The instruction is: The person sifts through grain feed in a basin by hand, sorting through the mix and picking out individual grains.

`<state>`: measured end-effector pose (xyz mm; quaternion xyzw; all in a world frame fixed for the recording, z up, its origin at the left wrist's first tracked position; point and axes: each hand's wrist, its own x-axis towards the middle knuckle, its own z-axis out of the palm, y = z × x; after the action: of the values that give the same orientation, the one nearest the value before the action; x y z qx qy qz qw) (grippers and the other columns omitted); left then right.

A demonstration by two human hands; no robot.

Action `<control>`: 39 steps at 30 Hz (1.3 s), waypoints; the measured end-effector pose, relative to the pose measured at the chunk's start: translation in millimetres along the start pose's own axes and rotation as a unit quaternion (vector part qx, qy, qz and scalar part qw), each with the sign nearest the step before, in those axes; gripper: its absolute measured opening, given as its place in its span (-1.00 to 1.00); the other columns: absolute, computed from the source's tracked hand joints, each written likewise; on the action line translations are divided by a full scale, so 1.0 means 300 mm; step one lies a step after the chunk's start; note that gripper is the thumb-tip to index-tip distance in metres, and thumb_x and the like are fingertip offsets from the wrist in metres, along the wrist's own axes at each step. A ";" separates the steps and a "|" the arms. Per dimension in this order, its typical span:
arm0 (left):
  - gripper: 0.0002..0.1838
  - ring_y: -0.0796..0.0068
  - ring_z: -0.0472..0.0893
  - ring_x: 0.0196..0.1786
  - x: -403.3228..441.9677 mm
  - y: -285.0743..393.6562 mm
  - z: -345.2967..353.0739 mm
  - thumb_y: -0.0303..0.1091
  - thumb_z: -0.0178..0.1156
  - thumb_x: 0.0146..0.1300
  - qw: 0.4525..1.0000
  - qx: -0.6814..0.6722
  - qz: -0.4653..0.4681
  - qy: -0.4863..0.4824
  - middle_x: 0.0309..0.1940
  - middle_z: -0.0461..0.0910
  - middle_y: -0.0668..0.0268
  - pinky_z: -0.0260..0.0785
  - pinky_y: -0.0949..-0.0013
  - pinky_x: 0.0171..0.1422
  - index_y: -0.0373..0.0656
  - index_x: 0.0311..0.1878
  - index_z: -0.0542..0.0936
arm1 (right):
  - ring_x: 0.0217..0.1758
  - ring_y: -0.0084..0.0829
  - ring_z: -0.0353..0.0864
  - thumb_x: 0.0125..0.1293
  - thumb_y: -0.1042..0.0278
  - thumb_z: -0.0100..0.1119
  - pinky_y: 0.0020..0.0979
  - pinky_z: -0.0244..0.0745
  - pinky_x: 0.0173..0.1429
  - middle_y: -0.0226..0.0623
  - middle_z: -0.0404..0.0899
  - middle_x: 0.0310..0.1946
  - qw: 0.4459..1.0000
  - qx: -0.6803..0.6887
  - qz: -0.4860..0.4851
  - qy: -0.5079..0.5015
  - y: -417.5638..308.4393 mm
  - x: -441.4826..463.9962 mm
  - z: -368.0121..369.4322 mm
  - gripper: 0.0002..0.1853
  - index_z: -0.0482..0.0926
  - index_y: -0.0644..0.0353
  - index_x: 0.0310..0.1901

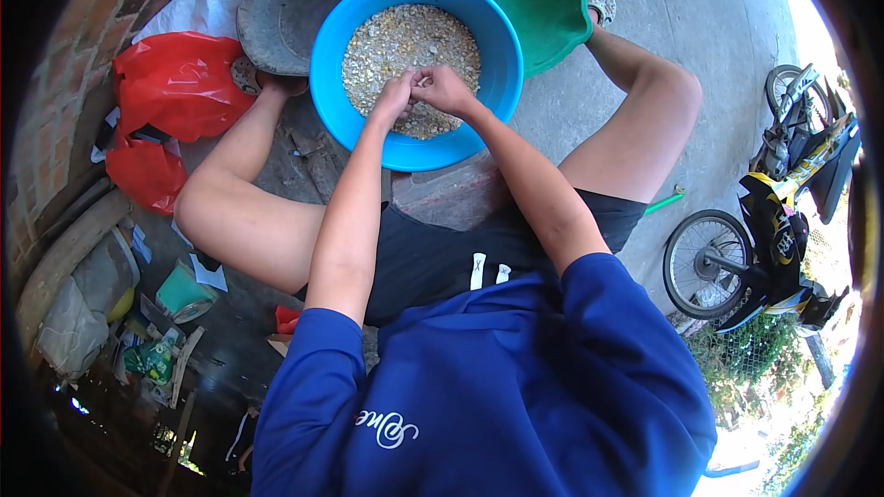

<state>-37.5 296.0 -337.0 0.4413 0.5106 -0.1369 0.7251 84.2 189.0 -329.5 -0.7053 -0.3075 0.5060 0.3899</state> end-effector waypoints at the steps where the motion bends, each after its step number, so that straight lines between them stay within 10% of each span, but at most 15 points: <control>1: -0.37 0.67 0.18 -0.73 -0.011 0.009 0.001 0.23 -0.12 0.59 1.000 -0.021 0.003 -0.004 -0.67 0.31 0.47 -0.07 0.44 -0.65 -0.08 -0.44 0.53 | -0.33 -0.37 0.79 0.15 0.21 0.38 -0.29 0.66 -0.11 -0.11 0.77 -0.44 1.000 0.008 -0.001 -0.006 -0.012 -0.004 -0.003 -0.74 0.75 0.28 -0.31; 22: -0.53 0.72 0.09 -0.75 0.048 -0.023 -0.024 0.12 0.01 0.57 0.998 0.006 0.020 0.052 -0.74 0.14 0.64 -0.16 0.49 -0.65 -0.06 -0.20 0.66 | -0.31 -0.35 0.75 0.22 0.24 0.37 -0.26 0.62 -0.10 -0.08 0.75 -0.42 0.998 0.048 -0.004 0.038 0.023 0.028 0.000 -0.77 0.75 0.27 -0.29; 28: -0.54 0.35 0.52 -0.59 0.037 -0.038 -0.036 0.04 0.19 0.47 0.951 0.198 0.161 0.176 -0.64 0.56 0.33 0.35 0.18 -0.43 -0.14 -0.38 0.73 | -0.05 0.18 0.73 0.25 0.32 0.26 0.03 0.60 0.17 0.16 0.74 -0.23 0.963 -0.087 0.077 0.245 0.007 0.001 -0.089 -0.82 0.75 0.20 -0.20; 39: -0.65 -0.07 0.75 -0.20 -0.044 0.034 0.029 -0.03 0.29 0.32 0.863 0.388 0.173 0.272 -0.38 0.75 0.00 0.55 -0.03 -0.01 -0.16 -0.29 0.74 | 0.02 0.16 0.72 0.33 0.28 0.21 0.09 0.58 0.18 0.13 0.74 -0.14 0.949 -0.188 0.136 0.213 -0.011 -0.028 -0.110 -0.76 0.71 0.07 -0.02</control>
<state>-31.3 291.7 -319.8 0.7881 0.5086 -0.0709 0.3394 113.0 175.7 -316.7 -0.8923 -0.2081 0.3253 0.2339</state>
